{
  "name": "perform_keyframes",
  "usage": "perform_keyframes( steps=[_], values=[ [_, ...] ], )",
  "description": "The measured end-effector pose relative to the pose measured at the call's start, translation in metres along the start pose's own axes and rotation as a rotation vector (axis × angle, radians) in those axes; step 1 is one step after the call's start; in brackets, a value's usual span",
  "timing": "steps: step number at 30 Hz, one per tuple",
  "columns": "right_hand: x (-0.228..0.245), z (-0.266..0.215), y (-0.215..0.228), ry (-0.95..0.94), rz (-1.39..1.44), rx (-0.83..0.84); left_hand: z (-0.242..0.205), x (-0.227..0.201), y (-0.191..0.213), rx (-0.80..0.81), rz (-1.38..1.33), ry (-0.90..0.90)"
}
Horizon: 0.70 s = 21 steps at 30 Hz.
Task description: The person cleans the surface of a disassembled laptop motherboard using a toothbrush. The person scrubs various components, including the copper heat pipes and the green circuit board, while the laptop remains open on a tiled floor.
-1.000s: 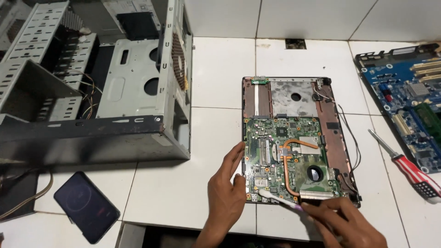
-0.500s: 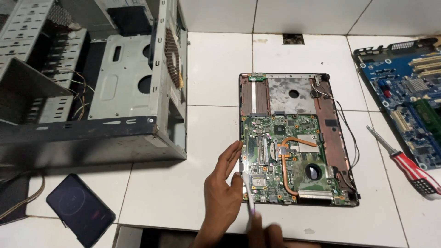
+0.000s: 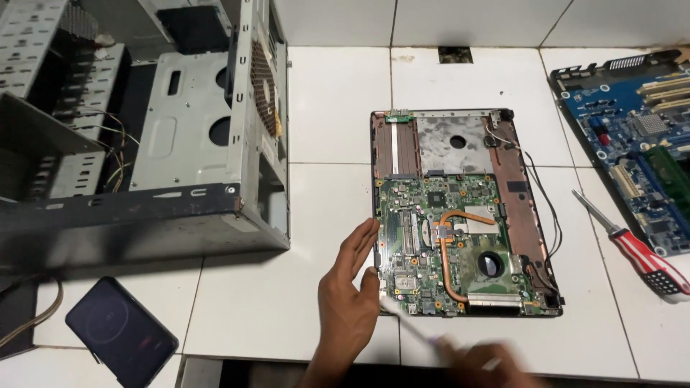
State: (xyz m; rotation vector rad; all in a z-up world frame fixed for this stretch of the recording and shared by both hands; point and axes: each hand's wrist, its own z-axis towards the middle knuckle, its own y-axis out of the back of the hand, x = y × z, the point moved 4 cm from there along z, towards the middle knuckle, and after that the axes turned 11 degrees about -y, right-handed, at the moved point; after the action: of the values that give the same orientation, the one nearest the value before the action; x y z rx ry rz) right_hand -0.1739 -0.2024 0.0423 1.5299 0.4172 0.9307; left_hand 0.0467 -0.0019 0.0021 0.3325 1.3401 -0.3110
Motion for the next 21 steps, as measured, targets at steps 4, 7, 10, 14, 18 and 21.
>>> perform_keyframes(
  steps=[4, 7, 10, 14, 18, 21],
  values=[
    [0.04, 0.0, -0.031, -0.025, -0.007, 0.068, 0.0, -0.003, 0.001, 0.003, 0.024, 0.01],
    [0.057, -0.001, -0.048, 0.136, 0.105, 0.0, 0.0, -0.001, -0.003, -0.007, 0.024, -0.017],
    [0.055, 0.008, -0.037, 0.141, 0.275, -0.107, -0.002, 0.0, 0.001, -0.028, -0.058, 0.023],
    [0.066, 0.005, -0.043, 0.125, 0.148, -0.065, 0.0, -0.005, 0.0, -0.043, -0.053, -0.001],
    [0.07, 0.009, -0.032, -0.017, -0.16, -0.068, -0.001, 0.004, 0.001, -0.077, -0.109, 0.049],
    [0.085, 0.018, -0.009, -0.062, 0.186, -0.081, -0.002, 0.002, 0.002, -0.07, -0.101, 0.002]
  ],
)
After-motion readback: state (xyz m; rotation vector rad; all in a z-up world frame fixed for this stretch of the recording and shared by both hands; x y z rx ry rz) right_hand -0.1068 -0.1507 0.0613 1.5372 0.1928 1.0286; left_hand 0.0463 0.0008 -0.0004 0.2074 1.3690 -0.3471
